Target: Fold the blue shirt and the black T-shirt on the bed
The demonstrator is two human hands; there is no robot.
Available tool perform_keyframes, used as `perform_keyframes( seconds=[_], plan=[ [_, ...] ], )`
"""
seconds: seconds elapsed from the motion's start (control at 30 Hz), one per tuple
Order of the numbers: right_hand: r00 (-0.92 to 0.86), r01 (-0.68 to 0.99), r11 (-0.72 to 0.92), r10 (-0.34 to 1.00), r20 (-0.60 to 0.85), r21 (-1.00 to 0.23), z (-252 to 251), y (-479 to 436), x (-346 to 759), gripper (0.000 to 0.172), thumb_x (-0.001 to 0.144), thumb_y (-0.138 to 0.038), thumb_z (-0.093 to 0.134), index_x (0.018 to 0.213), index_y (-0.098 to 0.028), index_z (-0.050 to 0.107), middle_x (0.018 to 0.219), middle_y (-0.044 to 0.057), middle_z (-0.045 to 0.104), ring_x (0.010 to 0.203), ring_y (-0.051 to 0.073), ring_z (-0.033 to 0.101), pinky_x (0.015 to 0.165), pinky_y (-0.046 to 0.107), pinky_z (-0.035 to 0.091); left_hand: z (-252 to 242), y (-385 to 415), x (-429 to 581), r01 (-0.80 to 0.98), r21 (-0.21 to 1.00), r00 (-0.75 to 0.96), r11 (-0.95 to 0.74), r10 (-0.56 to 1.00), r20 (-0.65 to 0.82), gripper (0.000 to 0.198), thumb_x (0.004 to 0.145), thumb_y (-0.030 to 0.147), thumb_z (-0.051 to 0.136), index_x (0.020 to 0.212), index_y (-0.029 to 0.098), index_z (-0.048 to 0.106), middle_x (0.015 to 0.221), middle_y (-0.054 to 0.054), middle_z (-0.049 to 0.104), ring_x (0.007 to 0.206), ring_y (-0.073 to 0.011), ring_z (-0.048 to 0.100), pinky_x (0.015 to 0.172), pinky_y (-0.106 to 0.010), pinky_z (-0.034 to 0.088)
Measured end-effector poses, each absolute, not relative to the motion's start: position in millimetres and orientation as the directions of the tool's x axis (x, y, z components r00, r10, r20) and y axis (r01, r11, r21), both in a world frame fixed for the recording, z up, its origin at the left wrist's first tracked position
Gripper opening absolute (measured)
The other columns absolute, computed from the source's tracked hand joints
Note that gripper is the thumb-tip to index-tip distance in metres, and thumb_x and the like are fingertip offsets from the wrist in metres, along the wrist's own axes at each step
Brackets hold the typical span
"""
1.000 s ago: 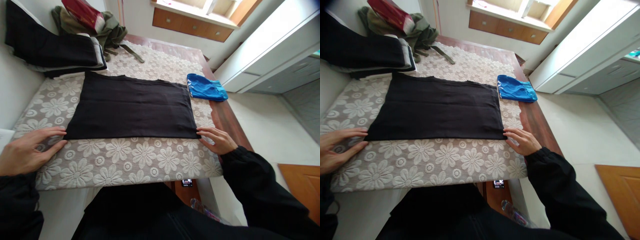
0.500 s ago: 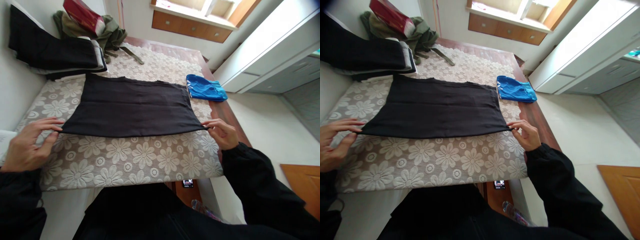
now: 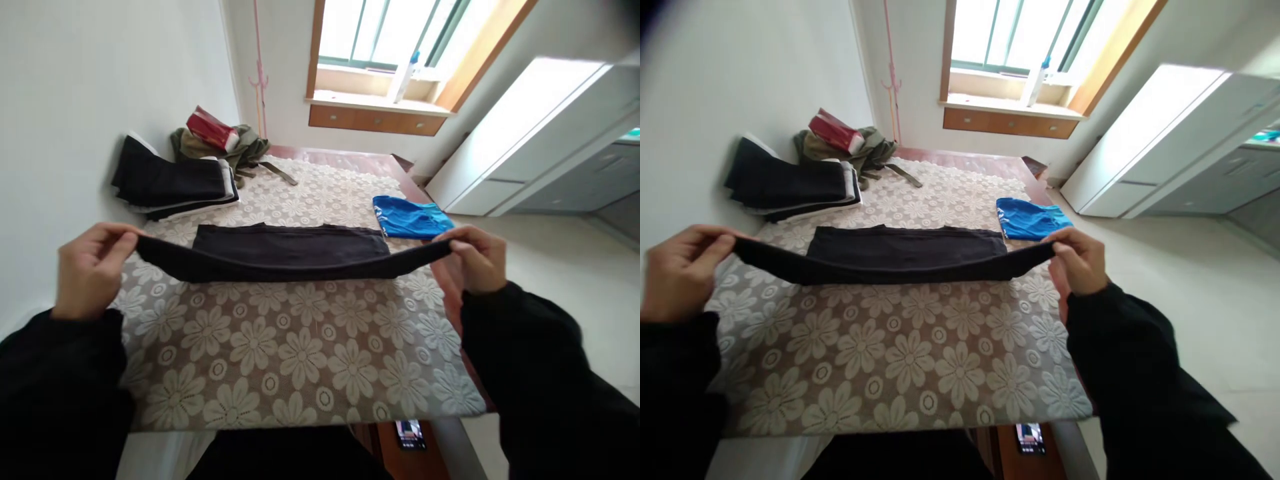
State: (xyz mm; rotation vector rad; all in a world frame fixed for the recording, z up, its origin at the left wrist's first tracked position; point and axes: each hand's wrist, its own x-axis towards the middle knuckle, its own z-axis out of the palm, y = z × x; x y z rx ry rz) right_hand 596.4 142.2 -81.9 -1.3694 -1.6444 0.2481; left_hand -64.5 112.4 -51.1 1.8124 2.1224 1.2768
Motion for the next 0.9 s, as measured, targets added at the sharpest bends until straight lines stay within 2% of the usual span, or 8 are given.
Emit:
perform_keyframes(
  seconds=[0.07, 0.13, 0.23, 0.33, 0.47, 0.6, 0.73, 0.9],
  plan=[
    [0.099, 0.716, 0.271, 0.873, 0.478, -0.643, -86.4, 194.8, 589.1, 0.033, 0.102, -0.051, 0.055, 0.092, -0.023, 0.071, 0.087, 0.013, 0.075, 0.082, 0.029, 0.07, 0.081, 0.046, 0.061, -48.3, 160.1, -51.5, 0.745, 0.662, -0.338, 0.078, 0.9, 0.275, 0.052, 0.1, 0.051, 0.055, 0.12, 0.008, 0.075, 0.105, -0.008, 0.079, 0.088, -0.0178, 0.068, 0.089, -0.03, 0.058],
    [0.101, 0.761, 0.205, 0.9, 0.424, -0.616, -98.2, 237.1, 576.8, 0.033, 0.097, -0.047, 0.057, 0.085, -0.02, 0.071, 0.082, 0.012, 0.075, 0.077, 0.026, 0.069, 0.078, 0.041, 0.059, -55.8, 199.9, -41.8, 0.743, 0.657, -0.331, 0.123, 0.922, 0.202, 0.048, 0.1, 0.045, 0.056, 0.118, 0.005, 0.075, 0.105, -0.01, 0.08, 0.088, -0.0181, 0.067, 0.087, -0.029, 0.056],
    [0.137, 0.828, 0.109, 0.912, 0.386, -0.55, -125.6, 267.5, 558.8, 0.026, 0.09, -0.038, 0.058, 0.08, -0.019, 0.072, 0.079, 0.011, 0.076, 0.078, 0.026, 0.071, 0.078, 0.038, 0.057, -79.2, 233.7, -34.2, 0.756, 0.638, -0.357, 0.147, 0.909, 0.213, 0.034, 0.095, 0.037, 0.059, 0.106, 0.011, 0.077, 0.103, -0.012, 0.08, 0.093, -0.0238, 0.07, 0.093, -0.034, 0.056],
    [0.168, 0.868, 0.05, 0.907, 0.385, -0.495, -155.6, 269.6, 551.4, 0.023, 0.088, -0.035, 0.058, 0.085, -0.02, 0.076, 0.079, 0.009, 0.077, 0.075, 0.025, 0.071, 0.075, 0.034, 0.056, -105.5, 243.6, -33.3, 0.75, 0.648, -0.363, 0.132, 0.901, 0.236, 0.027, 0.089, 0.036, 0.058, 0.099, 0.017, 0.074, 0.101, -0.013, 0.08, 0.092, -0.0283, 0.073, 0.092, -0.037, 0.057],
    [0.204, 0.891, 0.005, 0.889, 0.411, -0.454, -181.0, 265.6, 555.7, 0.025, 0.092, -0.035, 0.057, 0.095, -0.022, 0.078, 0.082, 0.009, 0.078, 0.072, 0.025, 0.072, 0.07, 0.033, 0.055, -128.5, 243.4, -37.8, 0.709, 0.696, -0.368, 0.117, 0.903, 0.223, 0.041, 0.086, 0.05, 0.055, 0.108, 0.02, 0.071, 0.101, -0.013, 0.08, 0.082, -0.0271, 0.074, 0.083, -0.036, 0.059],
    [0.205, 0.9, -0.015, 0.896, 0.394, -0.435, -186.1, 266.0, 559.4, 0.026, 0.098, -0.035, 0.055, 0.101, -0.022, 0.077, 0.086, 0.009, 0.079, 0.077, 0.026, 0.075, 0.072, 0.033, 0.056, -132.9, 242.2, -39.3, 0.678, 0.728, -0.35, 0.099, 0.915, 0.202, 0.057, 0.075, 0.059, 0.061, 0.116, 0.02, 0.067, 0.111, -0.013, 0.08, 0.083, -0.0267, 0.076, 0.083, -0.038, 0.062],
    [0.206, 0.905, -0.046, 0.917, 0.341, -0.423, -181.4, 263.3, 556.8, 0.026, 0.103, -0.033, 0.053, 0.105, -0.022, 0.076, 0.091, 0.01, 0.08, 0.086, 0.03, 0.078, 0.074, 0.035, 0.056, -132.1, 243.1, -39.1, 0.669, 0.739, -0.349, 0.084, 0.913, 0.212, 0.055, 0.069, 0.06, 0.062, 0.109, 0.022, 0.068, 0.109, -0.015, 0.081, 0.082, -0.0318, 0.077, 0.086, -0.047, 0.063],
    [0.209, 0.907, -0.065, 0.927, 0.311, -0.416, -174.1, 260.8, 549.5, 0.022, 0.104, -0.025, 0.052, 0.102, -0.024, 0.074, 0.092, 0.008, 0.081, 0.092, 0.029, 0.081, 0.077, 0.032, 0.054, -143.7, 251.1, -49.0, 0.584, 0.809, -0.34, 0.063, 0.924, 0.174, 0.055, 0.066, 0.063, 0.064, 0.106, 0.026, 0.068, 0.105, -0.012, 0.083, 0.094, -0.0371, 0.082, 0.089, -0.05, 0.066]
  ],
)
